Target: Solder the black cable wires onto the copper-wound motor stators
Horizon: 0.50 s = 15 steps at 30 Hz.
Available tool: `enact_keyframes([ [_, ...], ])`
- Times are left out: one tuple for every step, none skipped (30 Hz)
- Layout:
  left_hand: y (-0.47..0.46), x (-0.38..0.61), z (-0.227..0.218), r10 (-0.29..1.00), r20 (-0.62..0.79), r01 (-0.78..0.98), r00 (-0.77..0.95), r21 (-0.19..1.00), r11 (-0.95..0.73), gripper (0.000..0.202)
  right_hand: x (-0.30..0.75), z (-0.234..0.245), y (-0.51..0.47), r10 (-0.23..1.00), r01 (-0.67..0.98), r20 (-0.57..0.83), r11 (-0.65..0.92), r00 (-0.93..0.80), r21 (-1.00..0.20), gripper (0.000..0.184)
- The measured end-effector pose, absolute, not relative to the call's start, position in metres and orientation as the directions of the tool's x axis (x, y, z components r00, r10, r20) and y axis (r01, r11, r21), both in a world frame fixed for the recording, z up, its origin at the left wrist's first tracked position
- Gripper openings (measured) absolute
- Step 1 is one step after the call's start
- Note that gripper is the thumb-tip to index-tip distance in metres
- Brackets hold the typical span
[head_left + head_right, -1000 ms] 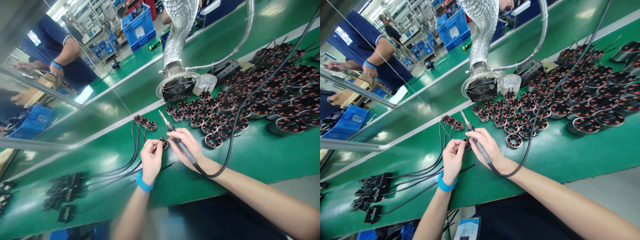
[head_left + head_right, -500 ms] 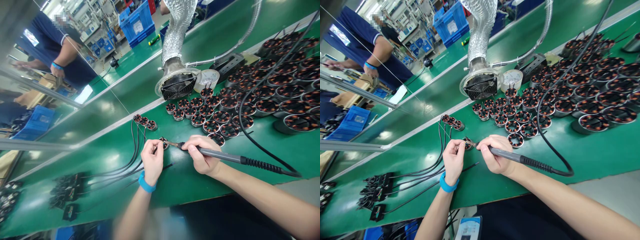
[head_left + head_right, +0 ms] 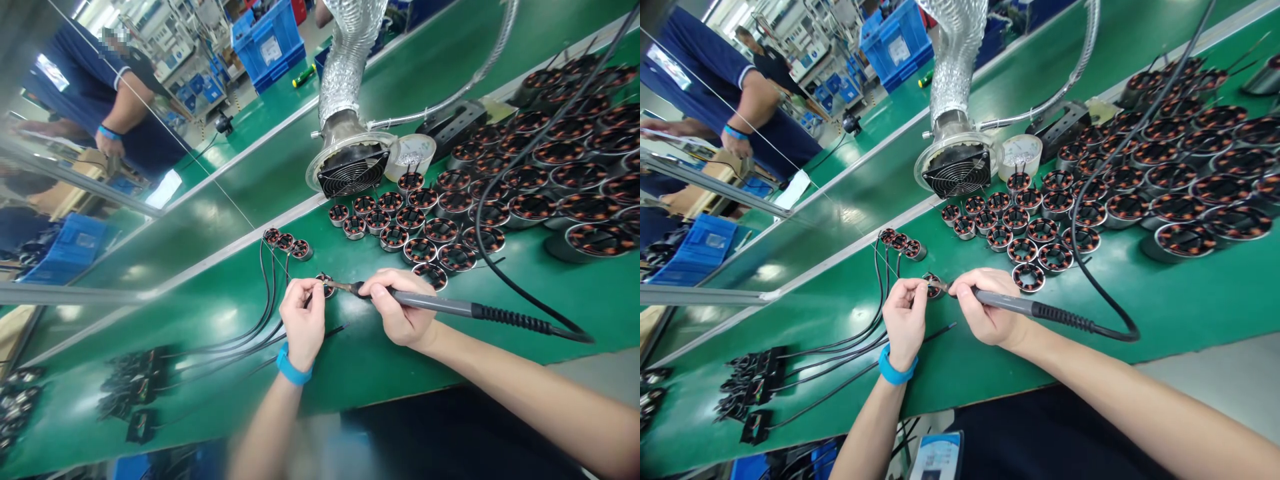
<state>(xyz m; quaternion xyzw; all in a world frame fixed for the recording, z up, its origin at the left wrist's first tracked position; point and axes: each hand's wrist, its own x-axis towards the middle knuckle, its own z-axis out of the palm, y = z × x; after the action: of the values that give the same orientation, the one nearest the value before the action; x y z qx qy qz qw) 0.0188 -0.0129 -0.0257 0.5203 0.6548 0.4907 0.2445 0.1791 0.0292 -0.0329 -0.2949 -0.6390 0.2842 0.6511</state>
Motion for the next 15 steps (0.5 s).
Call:
enact_keyframes([
  [-0.0128,0.0187,-0.0259,0.920,0.192,0.441,-0.341,0.897,-0.024,0.016,0.1792,-0.0332,0.0289,0.755,0.007,0.654,0.655,0.038,-0.756,0.015],
  [-0.0127,0.0186,-0.0260,0.919,0.192,0.439,-0.343,0.898,-0.023,0.016,0.1793,-0.0333,0.0286,0.763,0.005,0.645,0.645,0.054,-0.764,0.015],
  [-0.0126,0.0185,-0.0262,0.919,0.192,0.437,-0.345,0.899,-0.023,0.017,0.1794,-0.0332,0.0284,0.769,0.004,0.636,0.637,0.067,-0.771,0.015],
  [-0.0126,0.0185,-0.0262,0.919,0.191,0.435,-0.346,0.900,-0.023,0.017,0.1795,-0.0332,0.0284,0.775,0.004,0.627,0.629,0.076,-0.777,0.015],
  [-0.0126,0.0185,-0.0262,0.919,0.189,0.433,-0.346,0.901,-0.022,0.017,0.1794,-0.0333,0.0284,0.779,0.003,0.622,0.623,0.081,-0.782,0.016],
  [-0.0127,0.0185,-0.0262,0.919,0.188,0.432,-0.347,0.901,-0.021,0.017,0.1792,-0.0335,0.0285,0.782,0.000,0.618,0.620,0.085,-0.785,0.016],
  [-0.0127,0.0186,-0.0261,0.919,0.186,0.433,-0.347,0.901,-0.019,0.018,0.1790,-0.0340,0.0286,0.782,-0.003,0.616,0.619,0.089,-0.785,0.016],
  [-0.0127,0.0188,-0.0260,0.920,0.184,0.433,-0.347,0.901,-0.016,0.017,0.1787,-0.0346,0.0287,0.781,-0.006,0.618,0.621,0.093,-0.784,0.016],
  [-0.0127,0.0189,-0.0259,0.920,0.181,0.433,-0.348,0.901,-0.014,0.017,0.1785,-0.0353,0.0288,0.778,-0.008,0.621,0.624,0.093,-0.781,0.016],
  [-0.0127,0.0190,-0.0259,0.920,0.179,0.432,-0.348,0.902,-0.012,0.017,0.1784,-0.0361,0.0288,0.776,-0.007,0.625,0.627,0.087,-0.779,0.016],
  [-0.0126,0.0191,-0.0260,0.921,0.179,0.432,-0.347,0.902,-0.012,0.016,0.1784,-0.0365,0.0288,0.774,-0.003,0.629,0.631,0.077,-0.776,0.015],
  [-0.0126,0.0191,-0.0261,0.921,0.179,0.434,-0.347,0.901,-0.012,0.016,0.1785,-0.0366,0.0286,0.772,0.004,0.632,0.633,0.065,-0.774,0.015],
  [-0.0125,0.0191,-0.0262,0.920,0.182,0.436,-0.347,0.900,-0.014,0.016,0.1788,-0.0361,0.0284,0.769,0.012,0.637,0.637,0.055,-0.771,0.015],
  [-0.0124,0.0190,-0.0264,0.920,0.186,0.439,-0.346,0.898,-0.016,0.016,0.1790,-0.0350,0.0282,0.765,0.025,0.642,0.642,0.049,-0.766,0.015],
  [-0.0123,0.0190,-0.0265,0.919,0.190,0.441,-0.346,0.897,-0.019,0.016,0.1791,-0.0333,0.0281,0.760,0.042,0.648,0.647,0.047,-0.761,0.015],
])
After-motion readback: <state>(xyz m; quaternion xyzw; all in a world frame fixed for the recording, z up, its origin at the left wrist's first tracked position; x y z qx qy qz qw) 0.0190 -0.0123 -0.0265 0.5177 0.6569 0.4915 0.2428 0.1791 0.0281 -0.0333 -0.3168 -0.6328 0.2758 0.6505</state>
